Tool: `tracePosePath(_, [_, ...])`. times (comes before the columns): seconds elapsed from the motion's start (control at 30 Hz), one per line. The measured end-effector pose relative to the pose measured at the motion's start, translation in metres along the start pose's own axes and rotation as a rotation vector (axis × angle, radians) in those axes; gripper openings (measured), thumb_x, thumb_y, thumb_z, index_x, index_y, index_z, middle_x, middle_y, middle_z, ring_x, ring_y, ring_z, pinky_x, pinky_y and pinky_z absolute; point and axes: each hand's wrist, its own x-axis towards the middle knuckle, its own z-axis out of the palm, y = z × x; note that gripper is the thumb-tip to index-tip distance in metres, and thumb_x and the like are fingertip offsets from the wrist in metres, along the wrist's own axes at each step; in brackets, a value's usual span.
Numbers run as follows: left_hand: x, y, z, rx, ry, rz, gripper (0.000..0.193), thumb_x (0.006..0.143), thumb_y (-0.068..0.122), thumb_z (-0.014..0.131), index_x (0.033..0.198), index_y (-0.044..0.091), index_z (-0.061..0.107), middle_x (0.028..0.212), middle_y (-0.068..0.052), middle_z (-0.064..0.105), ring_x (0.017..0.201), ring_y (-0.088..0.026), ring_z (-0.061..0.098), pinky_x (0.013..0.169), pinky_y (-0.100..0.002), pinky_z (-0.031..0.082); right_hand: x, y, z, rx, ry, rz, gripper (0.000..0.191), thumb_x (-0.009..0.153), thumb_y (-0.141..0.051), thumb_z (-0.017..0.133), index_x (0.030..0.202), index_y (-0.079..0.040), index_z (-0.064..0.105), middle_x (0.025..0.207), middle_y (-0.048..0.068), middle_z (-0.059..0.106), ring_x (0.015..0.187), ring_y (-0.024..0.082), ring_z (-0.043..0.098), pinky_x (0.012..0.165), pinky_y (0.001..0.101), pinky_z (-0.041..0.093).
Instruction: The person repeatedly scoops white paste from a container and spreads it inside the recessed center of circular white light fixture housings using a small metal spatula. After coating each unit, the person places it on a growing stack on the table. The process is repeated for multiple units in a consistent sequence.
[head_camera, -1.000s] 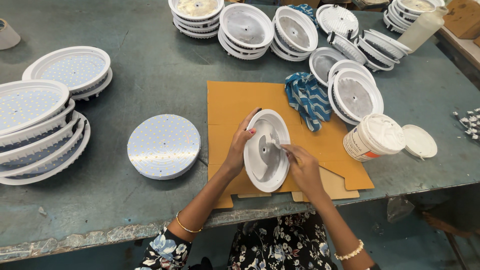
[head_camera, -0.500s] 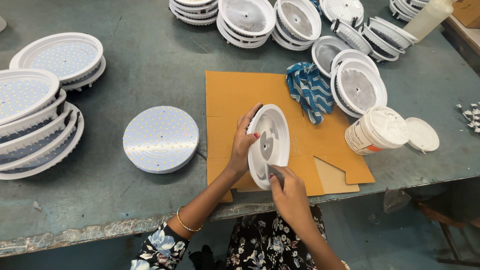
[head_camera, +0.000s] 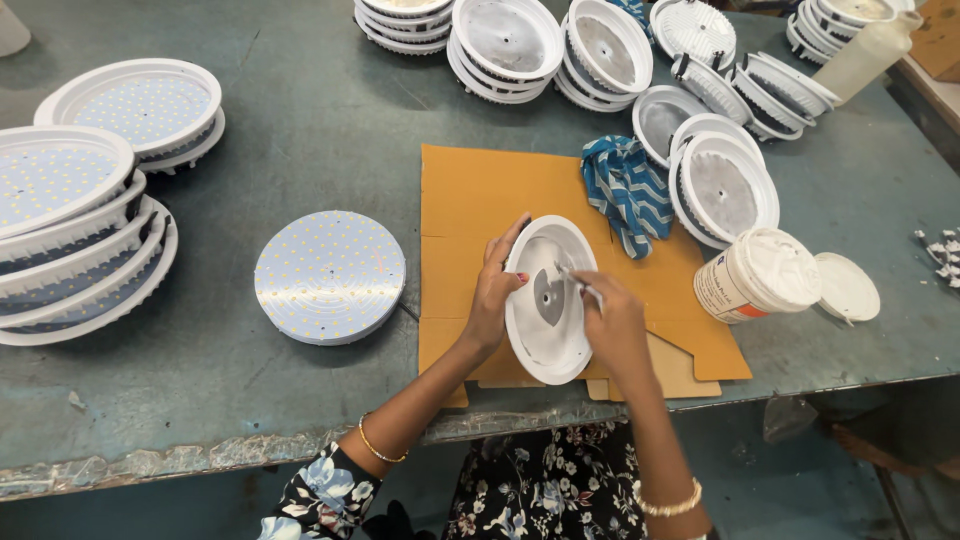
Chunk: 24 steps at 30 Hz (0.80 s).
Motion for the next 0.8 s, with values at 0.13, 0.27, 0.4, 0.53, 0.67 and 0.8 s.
tracePosePath(0.13, [-0.001, 0.001, 0.003, -0.01, -0.001, 0.001, 0.082, 0.081, 0.032, 0.05, 0.157, 0.002, 0.041, 0.139, -0.019, 0.048, 0.135, -0.03, 0.044, 0.123, -0.039, 0.026, -0.035, -0.011, -0.002, -0.021, -0.053, 0.068, 0.033, 0.087, 0.006, 0.057, 0.115, -0.002, 0.071, 0.112, 0.017, 0.073, 0.1, 0.033, 0.072, 0.09, 0.0377, 0.054])
tracePosePath(0.27, [-0.002, 0.001, 0.004, -0.006, -0.019, 0.027, 0.082, 0.083, 0.035, 0.05, 0.157, 0.001, 0.041, 0.139, -0.02, 0.048, 0.135, -0.03, 0.045, 0.123, -0.04, 0.028, -0.064, -0.027, -0.013, 0.056, -0.151, 0.125, 0.031, 0.089, 0.003, 0.058, 0.115, -0.003, 0.072, 0.11, 0.015, 0.075, 0.097, 0.028, 0.074, 0.087, 0.0344, 0.055])
tracePosePath(0.4, [-0.004, 0.003, 0.004, 0.007, -0.026, 0.058, 0.083, 0.083, 0.038, 0.05, 0.157, 0.001, 0.041, 0.142, -0.02, 0.047, 0.137, -0.03, 0.045, 0.123, -0.04, 0.028, -0.042, -0.016, -0.022, 0.123, -0.084, 0.194, 0.029, 0.091, 0.0, 0.059, 0.114, -0.006, 0.076, 0.106, 0.012, 0.079, 0.091, 0.023, 0.075, 0.083, 0.0323, 0.056])
tracePosePath(0.53, [-0.005, 0.004, 0.002, 0.0, -0.037, 0.062, 0.084, 0.083, 0.038, 0.05, 0.157, 0.0, 0.04, 0.141, -0.02, 0.048, 0.136, -0.031, 0.045, 0.123, -0.04, 0.028, 0.005, 0.002, -0.006, 0.07, 0.155, 0.005, 0.026, 0.096, -0.002, 0.064, 0.119, -0.003, 0.073, 0.108, 0.016, 0.077, 0.093, 0.026, 0.075, 0.084, 0.0346, 0.056])
tracePosePath(0.67, [-0.006, 0.004, 0.001, 0.008, -0.037, 0.088, 0.084, 0.083, 0.038, 0.05, 0.157, -0.001, 0.041, 0.141, -0.021, 0.048, 0.136, -0.031, 0.044, 0.124, -0.04, 0.027, -0.003, -0.003, 0.025, -0.07, 0.243, -0.066, 0.03, 0.094, 0.0, 0.062, 0.123, -0.001, 0.072, 0.109, 0.022, 0.074, 0.098, 0.036, 0.073, 0.086, 0.04, 0.055])
tracePosePath(0.8, [-0.006, 0.002, 0.002, 0.016, -0.026, 0.104, 0.082, 0.085, 0.038, 0.05, 0.156, -0.001, 0.041, 0.14, -0.021, 0.048, 0.136, -0.031, 0.045, 0.123, -0.04, 0.028, -0.038, -0.008, 0.032, -0.178, 0.2, 0.021, 0.031, 0.092, -0.003, 0.062, 0.122, 0.002, 0.071, 0.106, 0.024, 0.073, 0.096, 0.039, 0.071, 0.084, 0.0432, 0.054])
